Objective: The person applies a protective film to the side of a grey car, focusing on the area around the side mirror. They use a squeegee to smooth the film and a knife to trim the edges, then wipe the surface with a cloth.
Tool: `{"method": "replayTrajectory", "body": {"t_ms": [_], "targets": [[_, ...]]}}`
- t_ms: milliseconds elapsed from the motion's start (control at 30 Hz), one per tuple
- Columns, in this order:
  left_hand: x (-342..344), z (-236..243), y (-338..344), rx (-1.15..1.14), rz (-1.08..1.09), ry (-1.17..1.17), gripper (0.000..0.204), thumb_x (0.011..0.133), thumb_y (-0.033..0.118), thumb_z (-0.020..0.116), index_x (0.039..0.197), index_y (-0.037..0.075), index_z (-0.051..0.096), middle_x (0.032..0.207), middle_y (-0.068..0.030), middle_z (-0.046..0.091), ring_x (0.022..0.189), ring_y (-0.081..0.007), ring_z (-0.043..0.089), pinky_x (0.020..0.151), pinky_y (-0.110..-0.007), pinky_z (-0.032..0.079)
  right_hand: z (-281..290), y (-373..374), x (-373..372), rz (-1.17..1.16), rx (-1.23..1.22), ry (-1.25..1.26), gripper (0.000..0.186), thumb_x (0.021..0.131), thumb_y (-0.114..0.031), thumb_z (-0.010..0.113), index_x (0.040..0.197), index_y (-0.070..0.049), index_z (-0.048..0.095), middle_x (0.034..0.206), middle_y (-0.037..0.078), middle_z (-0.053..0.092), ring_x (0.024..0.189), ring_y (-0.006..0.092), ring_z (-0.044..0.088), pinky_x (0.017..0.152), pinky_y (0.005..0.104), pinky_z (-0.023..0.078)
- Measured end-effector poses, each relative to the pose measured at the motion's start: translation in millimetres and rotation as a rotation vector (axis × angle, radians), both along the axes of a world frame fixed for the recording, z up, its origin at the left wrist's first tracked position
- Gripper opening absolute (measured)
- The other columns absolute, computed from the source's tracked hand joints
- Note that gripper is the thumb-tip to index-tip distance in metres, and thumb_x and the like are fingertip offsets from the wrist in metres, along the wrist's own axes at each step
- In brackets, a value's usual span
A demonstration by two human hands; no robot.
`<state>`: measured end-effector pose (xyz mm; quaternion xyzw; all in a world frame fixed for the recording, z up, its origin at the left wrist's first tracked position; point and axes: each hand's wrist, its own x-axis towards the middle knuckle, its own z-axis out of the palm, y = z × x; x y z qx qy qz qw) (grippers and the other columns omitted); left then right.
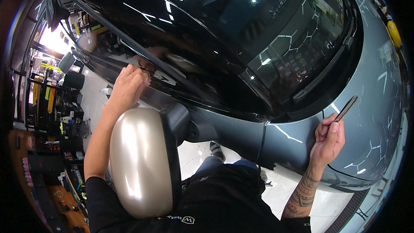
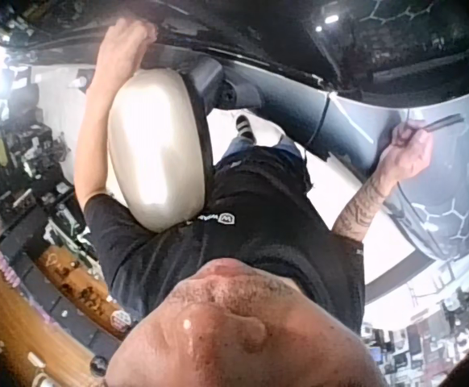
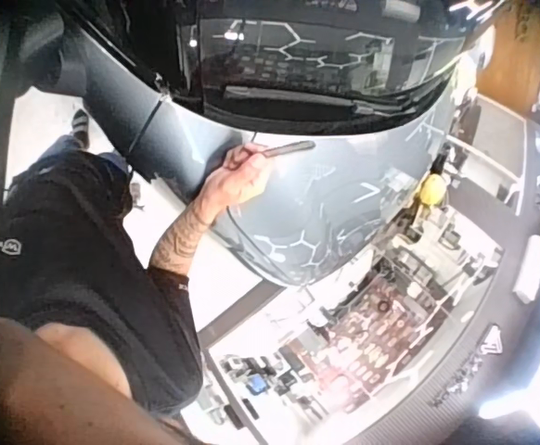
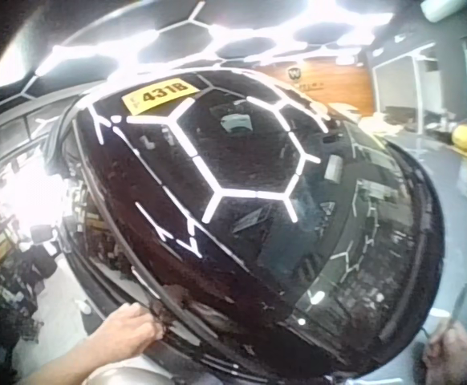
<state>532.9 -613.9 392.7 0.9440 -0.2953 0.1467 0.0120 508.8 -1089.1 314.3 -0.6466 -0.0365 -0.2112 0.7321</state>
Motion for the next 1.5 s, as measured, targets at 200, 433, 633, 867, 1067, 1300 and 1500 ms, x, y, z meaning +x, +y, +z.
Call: {"method": "replayTrajectory", "body": {"t_ms": [200,433,633,867,1067,1300,1500], "targets": [[-1.9,-4.5,8.8,-0.077,0.014,-0.096,0.030,0.068,-0.001,0.070,0.090,0.008,0.052,0.086,-0.0048,0.060,0.081,-0.0262,0.055,0.072,-0.037,0.043,-2.0,-2.7,-0.4,0.016,0.012,0.008,0.028,0.101,-0.026,0.044,0.090,-0.002,0.050,0.067,-0.003,0.036,0.056,0.0032,0.030,0.048,0.0187,0.023],[6.8,18.7,-4.0,0.273,-0.083,-0.076,0.022,0.073,0.007,0.063,0.093,0.009,0.054,0.070,0.0000,0.055,0.077,-0.0176,0.052,0.067,-0.032,0.038,-0.3,-2.2,-1.1,0.023,-0.011,0.010,0.027,0.101,-0.025,0.043,0.091,-0.002,0.051,0.067,-0.003,0.036,0.056,0.0031,0.030,0.048,0.0186,0.023],[12.3,18.8,-6.1,0.328,-0.119,-0.091,0.016,0.073,0.010,0.059,0.087,0.010,0.051,0.069,0.0019,0.054,0.075,-0.0164,0.052,0.066,-0.031,0.037,0.1,0.7,-1.8,-0.005,-0.018,-0.008,0.027,0.101,-0.025,0.043,0.091,-0.001,0.051,0.067,-0.002,0.036,0.057,0.0033,0.030,0.049,0.0189,0.024],[9.3,12.1,1.8,0.245,-0.106,-0.070,0.020,0.071,0.003,0.061,0.087,0.008,0.052,0.075,-0.0019,0.057,0.074,-0.0197,0.054,0.066,-0.033,0.038,-2.3,-0.8,-2.3,0.006,-0.023,-0.005,0.028,0.101,-0.025,0.044,0.093,0.000,0.052,0.070,-0.002,0.037,0.058,0.0039,0.031,0.051,0.0192,0.023],[5.0,5.7,14.8,-0.201,0.046,0.131,0.029,0.074,-0.012,0.064,0.092,0.003,0.049,0.092,-0.0090,0.066,0.085,-0.0293,0.062,0.072,-0.037,0.049,-1.2,0.4,-1.3,0.011,-0.011,-0.008,0.028,0.101,-0.026,0.044,0.094,0.001,0.052,0.070,-0.002,0.037,0.058,0.0041,0.030,0.050,0.0194,0.023],[8.9,13.5,1.5,-0.185,0.160,0.267,0.029,0.076,-0.012,0.062,0.096,0.003,0.046,0.088,-0.0135,0.066,0.083,-0.0310,0.064,0.070,-0.038,0.052,-0.7,0.9,-2.4,-0.037,-0.046,0.012,0.027,0.101,-0.026,0.044,0.092,-0.001,0.052,0.068,-0.002,0.036,0.058,0.0038,0.030,0.051,0.0191,0.024],[9.0,15.5,0.9,0.025,0.017,0.146,0.028,0.074,-0.008,0.062,0.093,0.005,0.046,0.075,-0.0110,0.058,0.072,-0.0297,0.060,0.063,-0.039,0.048,-0.4,1.2,-1.3,-0.024,-0.045,-0.003,0.028,0.101,-0.026,0.044,0.092,-0.001,0.053,0.067,-0.002,0.036,0.058,0.0039,0.030,0.051,0.0193,0.024]]}}
